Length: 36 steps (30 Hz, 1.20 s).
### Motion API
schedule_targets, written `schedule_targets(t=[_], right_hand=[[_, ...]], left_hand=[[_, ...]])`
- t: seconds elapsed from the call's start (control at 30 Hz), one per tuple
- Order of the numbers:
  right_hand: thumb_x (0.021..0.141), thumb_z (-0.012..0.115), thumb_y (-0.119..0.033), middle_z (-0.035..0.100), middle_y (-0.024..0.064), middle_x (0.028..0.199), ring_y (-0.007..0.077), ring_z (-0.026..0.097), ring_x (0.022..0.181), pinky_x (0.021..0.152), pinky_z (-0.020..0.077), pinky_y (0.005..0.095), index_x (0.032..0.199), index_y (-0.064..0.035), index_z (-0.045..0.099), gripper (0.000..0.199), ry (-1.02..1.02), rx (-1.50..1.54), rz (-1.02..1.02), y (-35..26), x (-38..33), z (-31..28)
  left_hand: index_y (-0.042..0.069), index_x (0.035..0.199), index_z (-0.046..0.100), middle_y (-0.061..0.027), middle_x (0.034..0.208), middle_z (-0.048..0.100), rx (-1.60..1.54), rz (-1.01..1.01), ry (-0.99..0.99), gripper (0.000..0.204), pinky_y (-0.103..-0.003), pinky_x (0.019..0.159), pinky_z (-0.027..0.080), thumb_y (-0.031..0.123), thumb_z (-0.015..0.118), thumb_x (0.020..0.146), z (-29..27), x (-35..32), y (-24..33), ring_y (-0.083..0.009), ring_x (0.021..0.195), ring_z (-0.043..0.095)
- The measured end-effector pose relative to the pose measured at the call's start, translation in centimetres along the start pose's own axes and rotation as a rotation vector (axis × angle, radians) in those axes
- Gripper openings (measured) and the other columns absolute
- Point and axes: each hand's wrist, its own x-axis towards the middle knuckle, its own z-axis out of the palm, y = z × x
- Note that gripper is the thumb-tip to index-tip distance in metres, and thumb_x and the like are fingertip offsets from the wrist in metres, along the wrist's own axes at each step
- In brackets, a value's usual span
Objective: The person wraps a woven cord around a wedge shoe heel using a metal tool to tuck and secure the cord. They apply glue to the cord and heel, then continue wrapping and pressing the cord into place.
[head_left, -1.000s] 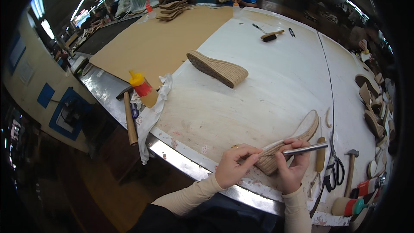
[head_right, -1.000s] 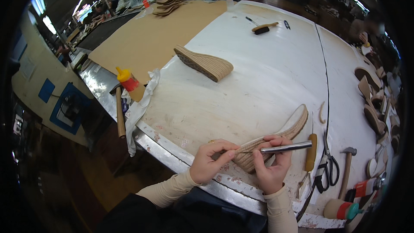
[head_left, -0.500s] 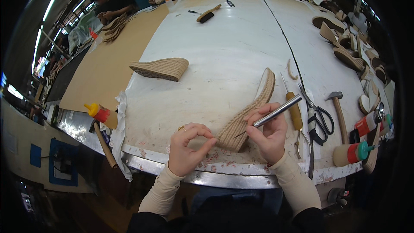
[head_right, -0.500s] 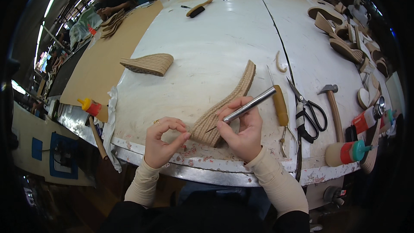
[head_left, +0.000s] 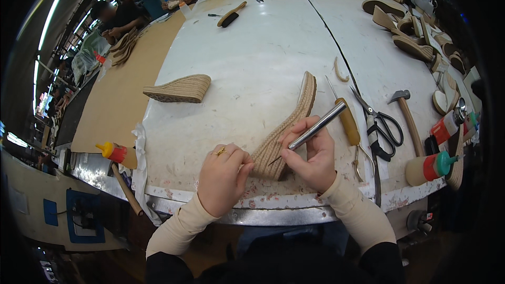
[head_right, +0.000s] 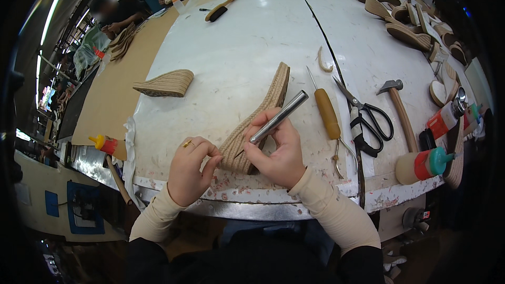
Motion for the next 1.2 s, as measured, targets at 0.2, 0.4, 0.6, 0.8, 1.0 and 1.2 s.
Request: schedule_targets(t=[0.2,0.4,0.6,0.8,1.0,1.2], right_hand=[[0.077,0.063,0.007,0.061,0.0062,0.085,0.0154,0.06,0.092,0.089,0.0458,0.0319,0.108,-0.0038,0.042,0.04,-0.025,-0.07,0.052,-0.2,0.0,-0.1],[0.076,0.064,0.008,0.061,0.007,0.082,0.0173,0.06,0.09,0.089,0.0462,0.0337,0.109,-0.0031,0.042,0.041,-0.001,0.006,0.04,-0.6,0.2,-0.1],[0.079,0.063,0.007,0.062,0.0081,0.082,0.0166,0.061,0.085,0.085,0.0479,0.0315,0.112,-0.0002,0.042,0.04,0.246,0.199,0.006,-1.6,1.8,-2.4],[0.079,0.061,0.007,0.064,0.0114,0.084,0.0169,0.062,0.08,0.08,0.0483,0.0298,0.113,0.0013,0.042,0.039,0.481,0.341,0.024,-2.0,2.9,-4.6],[0.079,0.063,0.006,0.064,0.0115,0.083,0.0167,0.062,0.079,0.077,0.0487,0.0296,0.111,0.0006,0.043,0.038,0.495,0.322,0.04,-1.9,3.0,-4.9],[0.079,0.063,0.006,0.065,0.0108,0.082,0.015,0.061,0.076,0.074,0.0486,0.0274,0.109,-0.0001,0.045,0.036,0.514,0.325,0.016,-2.1,3.1,-5.1]], left_hand=[[0.001,0.089,0.054,-0.0108,0.077,0.057,-0.239,-0.199,0.058,0.005,-0.035,0.065,0.046,0.002,0.059,0.089,1.3,-0.7,-0.4,-0.0254,0.07,0.058],[0.001,0.091,0.051,-0.0054,0.079,0.059,-0.618,-0.362,0.359,0.006,-0.024,0.068,0.047,0.003,0.055,0.095,2.2,-0.9,-2.3,-0.0097,0.071,0.057],[-0.004,0.103,0.056,-0.0111,0.088,0.068,-0.517,-0.441,0.322,0.019,-0.025,0.075,0.052,-0.004,0.063,0.086,1.0,-1.1,-5.0,-0.0148,0.081,0.066],[-0.002,0.116,0.061,-0.0112,0.096,0.071,-0.021,-0.179,0.287,0.034,-0.027,0.078,0.051,-0.005,0.064,0.083,-0.4,0.1,-7.1,-0.016,0.086,0.068],[0.0,0.11,0.067,-0.0116,0.087,0.071,-0.263,-0.194,-0.073,0.029,-0.028,0.073,0.052,0.001,0.067,0.081,-0.8,0.9,-6.6,-0.0186,0.078,0.069],[0.004,0.13,0.053,-0.0161,0.11,0.064,-0.325,0.017,-0.137,0.059,-0.031,0.081,0.052,0.008,0.075,0.076,1.2,2.3,-2.6,-0.0239,0.094,0.066]])
